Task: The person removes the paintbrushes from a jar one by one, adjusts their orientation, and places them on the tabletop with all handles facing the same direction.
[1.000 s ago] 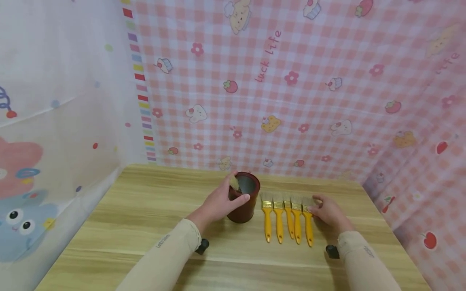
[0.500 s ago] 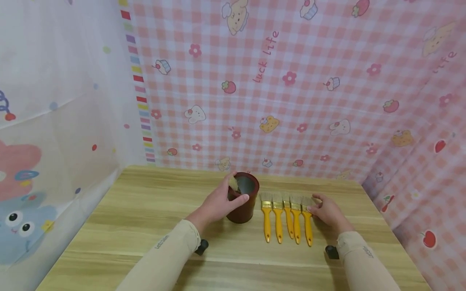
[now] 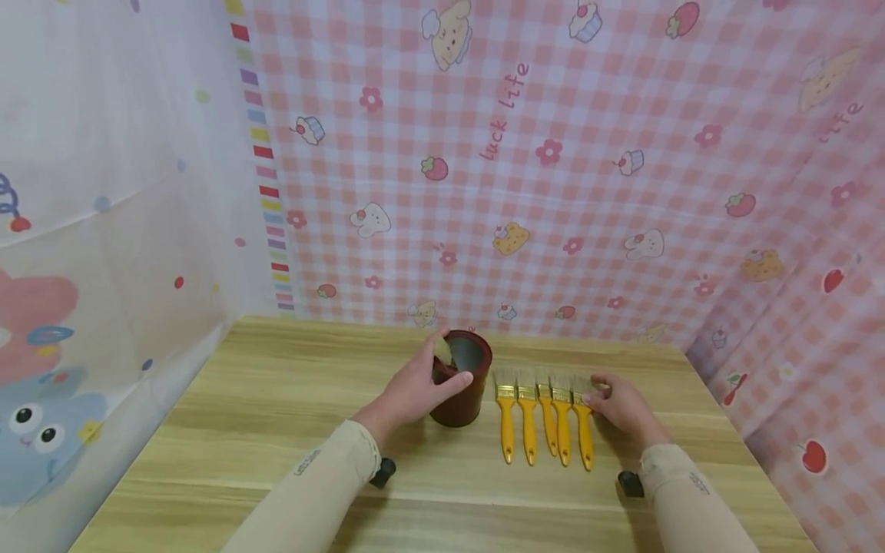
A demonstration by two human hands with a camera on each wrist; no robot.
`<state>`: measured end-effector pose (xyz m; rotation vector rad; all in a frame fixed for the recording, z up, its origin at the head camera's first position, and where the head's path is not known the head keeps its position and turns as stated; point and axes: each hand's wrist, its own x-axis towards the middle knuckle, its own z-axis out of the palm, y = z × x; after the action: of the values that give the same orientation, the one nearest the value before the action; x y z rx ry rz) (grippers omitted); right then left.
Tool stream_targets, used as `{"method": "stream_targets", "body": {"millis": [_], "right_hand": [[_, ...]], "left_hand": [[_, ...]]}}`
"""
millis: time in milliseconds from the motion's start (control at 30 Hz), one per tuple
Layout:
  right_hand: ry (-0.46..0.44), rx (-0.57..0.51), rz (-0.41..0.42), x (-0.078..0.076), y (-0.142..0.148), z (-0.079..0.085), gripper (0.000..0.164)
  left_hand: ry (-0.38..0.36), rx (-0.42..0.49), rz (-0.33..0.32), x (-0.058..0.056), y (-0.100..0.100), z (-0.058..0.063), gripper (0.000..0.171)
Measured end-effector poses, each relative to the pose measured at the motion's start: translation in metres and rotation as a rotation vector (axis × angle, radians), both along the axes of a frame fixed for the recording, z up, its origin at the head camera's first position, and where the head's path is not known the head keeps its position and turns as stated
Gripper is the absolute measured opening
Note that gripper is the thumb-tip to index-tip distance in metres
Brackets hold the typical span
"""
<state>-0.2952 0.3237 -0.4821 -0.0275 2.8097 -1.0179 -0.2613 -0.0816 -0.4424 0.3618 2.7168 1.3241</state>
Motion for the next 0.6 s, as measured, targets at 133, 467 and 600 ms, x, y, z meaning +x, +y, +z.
{"method": "stream_targets", "body": {"millis": [133,467,600], "right_hand": [[0.004,-0.010,-0.002,0.0013,-0.0003,-0.0007,0.061],[0.017,0.004,-0.002,0.0001,0.0018,-0.0009,0.062],[0.019,0.007,-0.001,0.0010,0.0026,-0.0043,0.062]], "left_hand": [[-0.001,-0.006,-0.003,0.0005,-0.0002,0.0008,0.097],[0.015,-0.007,-0.004,0.0004,-0.0009,0.0020,0.097],[0.011,-0.005,-0.008,0.0003,0.0003,0.0010,0.097]]}}
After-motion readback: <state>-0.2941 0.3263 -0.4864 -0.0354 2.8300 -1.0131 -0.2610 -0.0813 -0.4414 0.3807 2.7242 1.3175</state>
